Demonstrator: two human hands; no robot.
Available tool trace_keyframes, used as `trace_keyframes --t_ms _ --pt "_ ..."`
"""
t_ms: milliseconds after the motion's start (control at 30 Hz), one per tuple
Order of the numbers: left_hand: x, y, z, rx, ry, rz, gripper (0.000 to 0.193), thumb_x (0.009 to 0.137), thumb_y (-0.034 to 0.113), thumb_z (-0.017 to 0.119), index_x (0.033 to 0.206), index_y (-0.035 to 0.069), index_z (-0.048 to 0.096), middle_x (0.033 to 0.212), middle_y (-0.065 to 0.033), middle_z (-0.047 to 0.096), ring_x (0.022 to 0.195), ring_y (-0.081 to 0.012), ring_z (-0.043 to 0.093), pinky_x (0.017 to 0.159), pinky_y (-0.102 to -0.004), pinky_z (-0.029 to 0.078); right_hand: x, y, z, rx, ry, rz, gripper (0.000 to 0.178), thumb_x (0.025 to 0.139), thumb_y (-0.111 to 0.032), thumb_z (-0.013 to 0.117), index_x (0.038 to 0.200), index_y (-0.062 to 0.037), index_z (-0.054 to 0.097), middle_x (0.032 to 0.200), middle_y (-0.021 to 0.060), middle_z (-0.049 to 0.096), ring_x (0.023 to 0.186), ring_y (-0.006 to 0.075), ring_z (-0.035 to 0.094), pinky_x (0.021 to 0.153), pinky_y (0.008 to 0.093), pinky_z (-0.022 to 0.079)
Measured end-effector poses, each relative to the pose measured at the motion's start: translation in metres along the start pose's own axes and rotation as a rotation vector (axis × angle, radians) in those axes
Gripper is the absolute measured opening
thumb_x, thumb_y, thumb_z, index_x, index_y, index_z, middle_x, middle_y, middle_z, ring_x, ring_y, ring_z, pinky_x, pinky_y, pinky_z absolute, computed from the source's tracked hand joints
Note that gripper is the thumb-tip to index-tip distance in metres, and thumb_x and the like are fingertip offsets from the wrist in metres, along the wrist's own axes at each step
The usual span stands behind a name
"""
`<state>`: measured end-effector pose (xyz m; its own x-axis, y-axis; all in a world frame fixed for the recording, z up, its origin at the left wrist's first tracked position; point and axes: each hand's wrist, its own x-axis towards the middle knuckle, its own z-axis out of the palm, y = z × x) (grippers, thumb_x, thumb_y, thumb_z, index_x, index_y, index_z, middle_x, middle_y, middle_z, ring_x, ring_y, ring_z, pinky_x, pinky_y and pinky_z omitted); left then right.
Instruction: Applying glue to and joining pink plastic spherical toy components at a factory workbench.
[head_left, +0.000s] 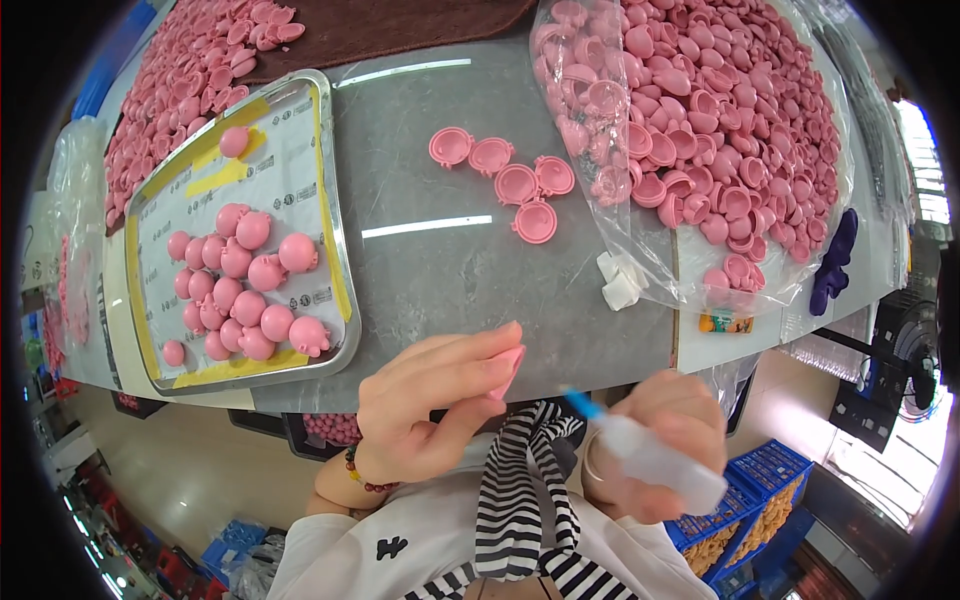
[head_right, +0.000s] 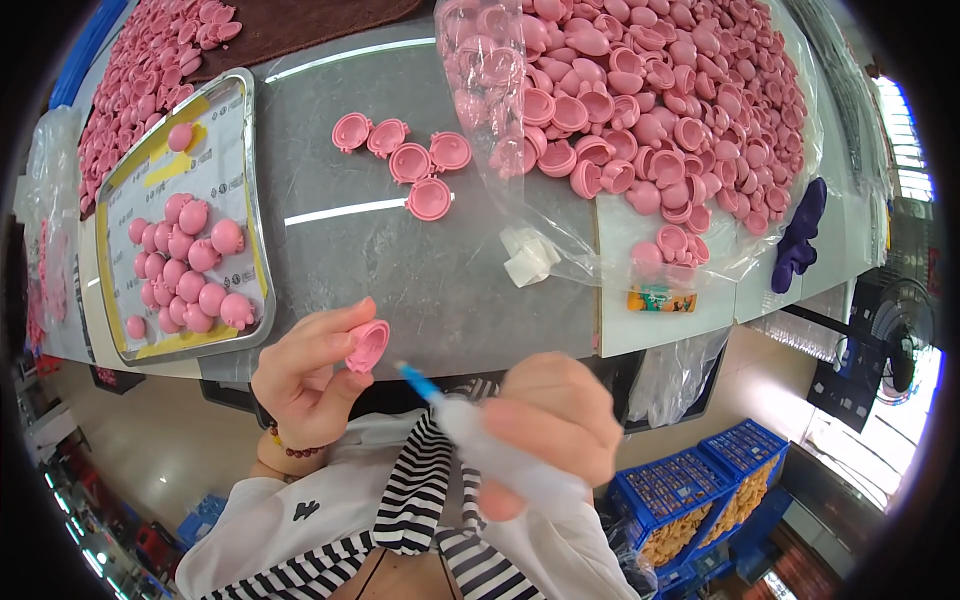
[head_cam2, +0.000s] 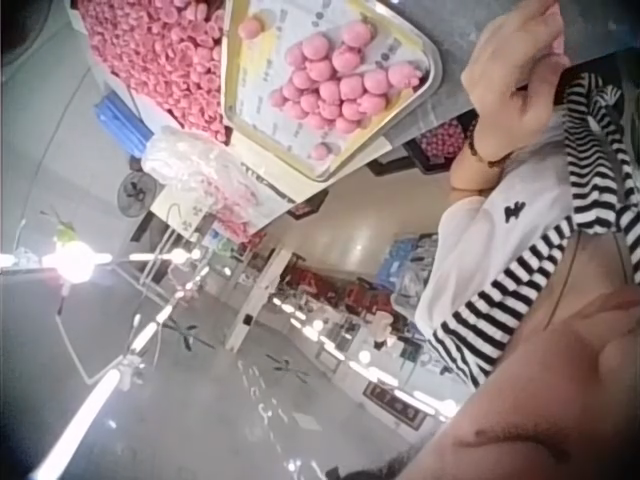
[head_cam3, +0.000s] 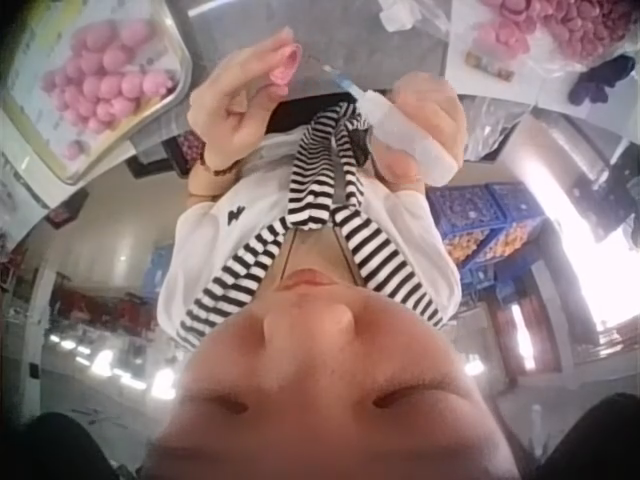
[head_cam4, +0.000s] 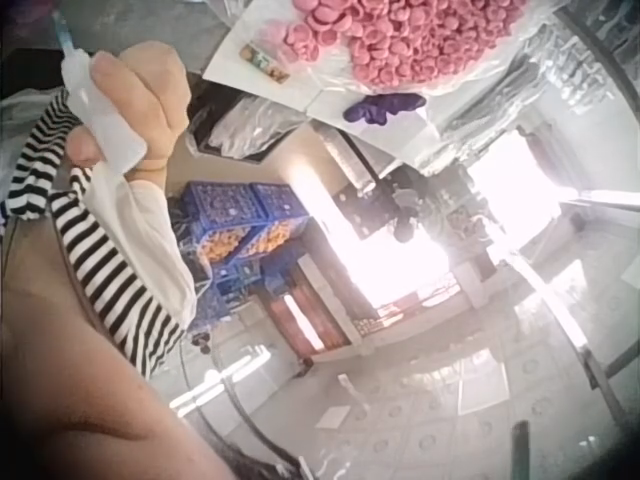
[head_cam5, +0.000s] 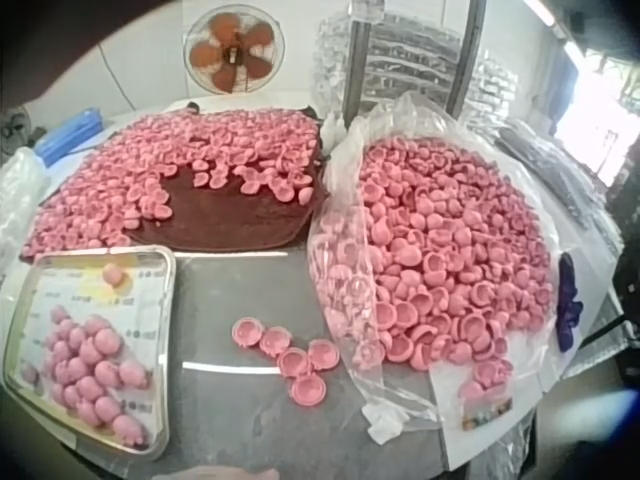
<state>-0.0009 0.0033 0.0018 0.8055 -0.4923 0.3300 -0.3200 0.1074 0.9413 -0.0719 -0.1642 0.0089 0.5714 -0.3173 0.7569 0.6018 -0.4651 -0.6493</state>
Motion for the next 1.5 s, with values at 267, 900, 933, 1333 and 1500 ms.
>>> trace_keyframes --t_ms 267,900,933,1333,1500 --pt "-0.010 -0.020 -0.003 -1.361 -0.202 -0.321 0.037 0.086 0.005 0.047 0.122 0.001 0.038 0.118 -0.0264 0.046 0.098 -0.0252 0.054 0.084 -0.0359 0.043 0.024 0.043 -0.112 -0.667 0.560 0.395 0.036 0.083 -0.006 0.054 0.112 0.0071 0.038 0.107 0.0230 0.054 0.095 0.0236 0.056 0.080 0.0323 0.047" --pt "-0.003 -0.001 0.009 -0.514 -0.017 -0.186 0.039 0.070 -0.008 0.064 0.105 -0.005 0.048 0.112 -0.0206 0.048 0.102 -0.0224 0.052 0.087 -0.0318 0.044 0.070 0.065 -0.052 -0.799 -0.508 0.231 0.031 0.066 -0.002 0.065 0.096 -0.0042 0.059 0.087 0.0035 0.060 0.080 0.0128 0.054 0.065 0.0262 0.040" --pt "-0.004 -0.001 0.010 -0.541 -0.034 -0.199 0.039 0.070 -0.008 0.064 0.106 -0.005 0.048 0.112 -0.0206 0.048 0.102 -0.0224 0.052 0.087 -0.0319 0.044 0.069 0.071 -0.049 -0.843 -0.541 0.223 0.029 0.066 -0.001 0.064 0.095 -0.0047 0.060 0.085 0.0036 0.060 0.078 0.0133 0.054 0.063 0.0260 0.040" --pt "-0.009 -0.011 -0.006 -0.700 0.032 -0.310 0.041 0.073 -0.003 0.063 0.109 -0.004 0.044 0.115 -0.0209 0.048 0.106 -0.0219 0.051 0.090 -0.0331 0.042 0.017 0.017 -0.012 -0.394 -0.633 0.470 0.031 0.064 0.009 0.062 0.093 -0.0021 0.062 0.079 0.0065 0.061 0.062 0.0127 0.058 0.054 0.0214 0.047" --pt "-0.007 -0.012 -0.004 -0.751 0.033 -0.339 0.041 0.073 -0.002 0.063 0.109 -0.004 0.044 0.115 -0.0209 0.049 0.108 -0.0229 0.050 0.091 -0.0337 0.041 0.007 0.013 -0.013 0.057 -0.481 0.890 0.030 0.067 0.004 0.063 0.097 -0.0038 0.059 0.076 0.0065 0.061 0.061 0.0129 0.059 0.053 0.0216 0.046"
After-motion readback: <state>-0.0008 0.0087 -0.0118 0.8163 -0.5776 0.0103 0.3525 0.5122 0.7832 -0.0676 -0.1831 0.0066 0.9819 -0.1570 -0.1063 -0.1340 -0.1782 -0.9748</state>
